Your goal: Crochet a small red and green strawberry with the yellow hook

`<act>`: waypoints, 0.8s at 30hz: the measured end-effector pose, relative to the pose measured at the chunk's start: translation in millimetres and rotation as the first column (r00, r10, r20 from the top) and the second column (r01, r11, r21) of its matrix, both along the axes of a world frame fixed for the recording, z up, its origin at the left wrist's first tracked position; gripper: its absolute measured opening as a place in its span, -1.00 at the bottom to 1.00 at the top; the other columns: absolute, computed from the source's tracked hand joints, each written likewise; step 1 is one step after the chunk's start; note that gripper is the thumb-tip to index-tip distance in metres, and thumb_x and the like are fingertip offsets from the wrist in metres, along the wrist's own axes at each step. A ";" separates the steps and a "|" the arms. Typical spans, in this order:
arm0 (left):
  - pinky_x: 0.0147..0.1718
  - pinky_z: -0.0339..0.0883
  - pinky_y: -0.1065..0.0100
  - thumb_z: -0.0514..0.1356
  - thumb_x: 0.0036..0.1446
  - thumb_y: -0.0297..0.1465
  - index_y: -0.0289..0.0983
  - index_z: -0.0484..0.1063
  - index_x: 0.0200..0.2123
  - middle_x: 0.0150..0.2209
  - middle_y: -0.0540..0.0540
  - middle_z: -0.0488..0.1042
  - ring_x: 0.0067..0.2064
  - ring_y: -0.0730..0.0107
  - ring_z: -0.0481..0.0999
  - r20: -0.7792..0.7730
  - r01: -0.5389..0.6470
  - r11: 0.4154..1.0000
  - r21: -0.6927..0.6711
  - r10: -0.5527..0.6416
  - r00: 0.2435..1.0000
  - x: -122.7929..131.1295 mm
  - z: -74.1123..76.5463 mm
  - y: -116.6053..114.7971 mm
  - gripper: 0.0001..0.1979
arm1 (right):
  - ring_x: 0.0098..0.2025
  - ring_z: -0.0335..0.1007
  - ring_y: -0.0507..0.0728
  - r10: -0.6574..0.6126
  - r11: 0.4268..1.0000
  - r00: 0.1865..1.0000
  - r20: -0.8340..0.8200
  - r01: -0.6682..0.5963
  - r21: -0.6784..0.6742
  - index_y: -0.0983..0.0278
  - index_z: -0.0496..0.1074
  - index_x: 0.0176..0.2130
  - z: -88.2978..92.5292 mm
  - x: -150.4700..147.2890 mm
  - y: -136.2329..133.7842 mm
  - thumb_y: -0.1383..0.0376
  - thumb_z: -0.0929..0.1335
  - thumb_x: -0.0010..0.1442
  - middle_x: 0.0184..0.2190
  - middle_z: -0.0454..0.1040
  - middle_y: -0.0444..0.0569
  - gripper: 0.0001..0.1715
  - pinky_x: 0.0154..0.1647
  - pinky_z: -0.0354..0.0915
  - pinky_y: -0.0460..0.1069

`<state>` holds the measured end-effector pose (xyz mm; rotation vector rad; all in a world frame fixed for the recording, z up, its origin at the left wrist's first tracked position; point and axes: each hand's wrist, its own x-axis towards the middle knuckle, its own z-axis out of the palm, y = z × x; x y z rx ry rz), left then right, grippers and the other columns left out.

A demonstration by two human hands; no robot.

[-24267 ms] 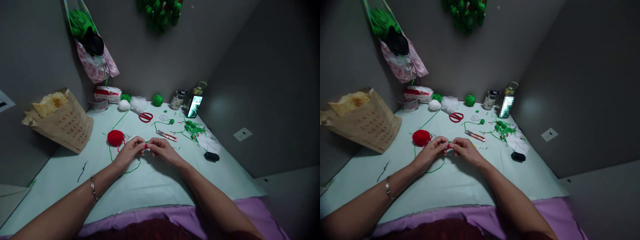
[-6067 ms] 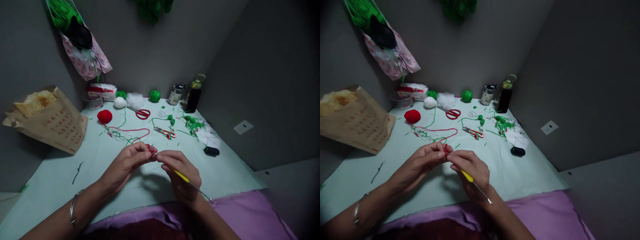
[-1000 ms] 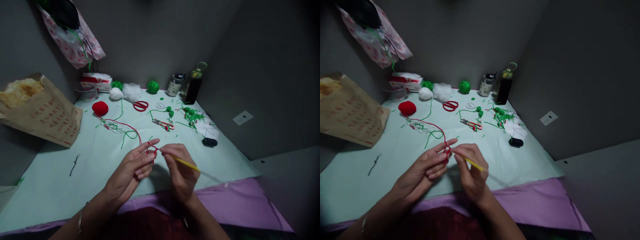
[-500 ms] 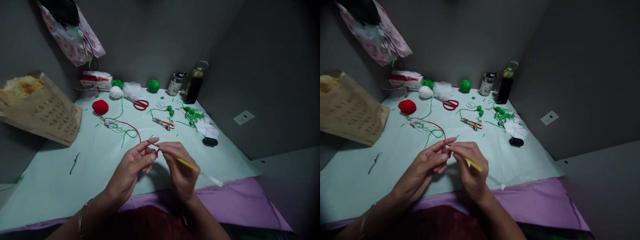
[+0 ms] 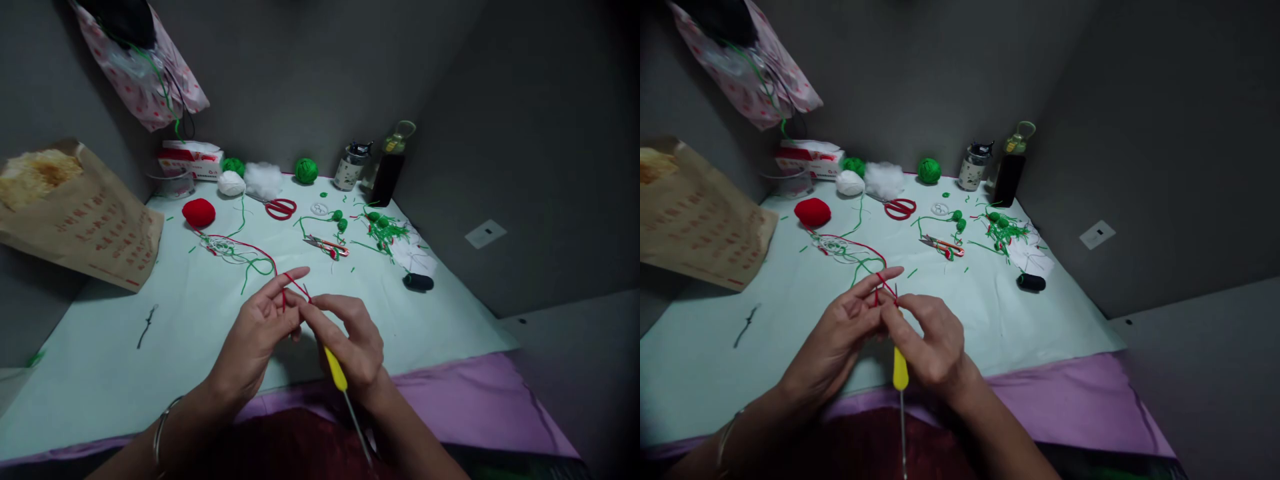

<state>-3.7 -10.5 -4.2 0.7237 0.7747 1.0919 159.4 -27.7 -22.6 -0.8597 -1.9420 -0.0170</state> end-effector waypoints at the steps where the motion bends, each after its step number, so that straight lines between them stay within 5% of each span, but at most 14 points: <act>1: -0.48 0.22 0.52 0.44 0.10 -0.38 -0.23 0.55 0.14 -0.46 0.07 0.35 -0.50 0.60 0.18 0.051 0.032 0.998 -0.046 -0.030 0.998 0.4 0.3 0.0 -0.49 | -0.04 0.52 0.18 -0.017 1.000 0.999 -0.029 0.017 -0.013 0.19 0.52 0.10 -0.7 -1.0 0.1 0.49 0.37 0.30 -0.06 0.57 0.10 -0.57 -0.12 0.48 0.07; 4: -0.57 0.12 0.55 0.45 0.09 -0.41 -0.31 0.60 0.05 -0.51 0.13 0.22 -0.57 0.68 -0.05 0.156 0.110 0.981 -0.162 -0.085 0.984 0.4 3.3 0.5 -0.58 | -0.17 0.51 0.13 -0.012 0.980 0.933 -0.360 -0.060 -0.189 0.14 0.57 -0.02 1.3 -2.2 2.6 0.46 0.33 0.35 -0.19 0.56 0.00 -0.67 -0.19 0.46 0.06; 8: -0.59 0.13 0.56 0.44 0.09 -0.44 -0.26 0.62 0.02 -0.43 0.08 0.34 -0.58 0.70 -0.02 0.114 0.065 0.991 -0.116 -0.051 0.992 1.9 7.5 0.2 -0.61 | -0.36 0.44 0.07 -0.007 0.881 0.721 -0.692 -0.323 -0.345 0.18 0.58 -0.19 6.9 -3.6 9.0 0.34 0.31 0.40 -0.32 0.53 -0.05 -0.77 -0.32 0.41 0.03; 16: -0.43 0.29 0.50 0.43 0.10 -0.38 -0.17 0.66 -0.04 -0.29 -0.01 0.47 -0.44 0.59 0.35 -0.057 0.043 0.999 0.014 -0.042 0.998 1.3 1.5 -1.5 -0.69 | -0.30 0.46 0.04 -0.016 0.866 0.741 -0.671 -0.325 -0.380 0.14 0.60 -0.16 6.0 -6.7 9.4 0.35 0.34 0.39 -0.27 0.56 -0.10 -0.78 -0.25 0.42 -0.02; 21: -0.40 0.29 0.47 0.38 0.14 -0.41 -0.13 0.67 -0.03 -0.19 -0.04 0.51 -0.40 0.57 0.37 -0.074 0.048 0.999 0.023 -0.046 0.996 -5.2 2.3 -1.6 -0.70 | -0.25 0.45 0.05 0.026 0.886 0.768 -0.640 -0.315 -0.342 0.16 0.59 -0.16 8.5 -5.8 8.2 0.38 0.33 0.40 -0.29 0.55 -0.10 -0.78 -0.22 0.40 -0.01; 24: -0.38 0.31 0.45 0.31 0.20 -0.40 -0.17 0.67 -0.02 -0.30 -0.01 0.47 -0.46 0.58 0.28 -0.058 0.053 0.998 0.029 -0.051 0.997 -7.3 3.0 -1.6 -0.72 | -0.22 0.46 0.06 0.044 0.892 0.791 -0.610 -0.306 -0.332 0.18 0.58 -0.16 9.6 -6.0 7.8 0.39 0.33 0.40 -0.28 0.55 -0.09 -0.78 -0.19 0.39 0.01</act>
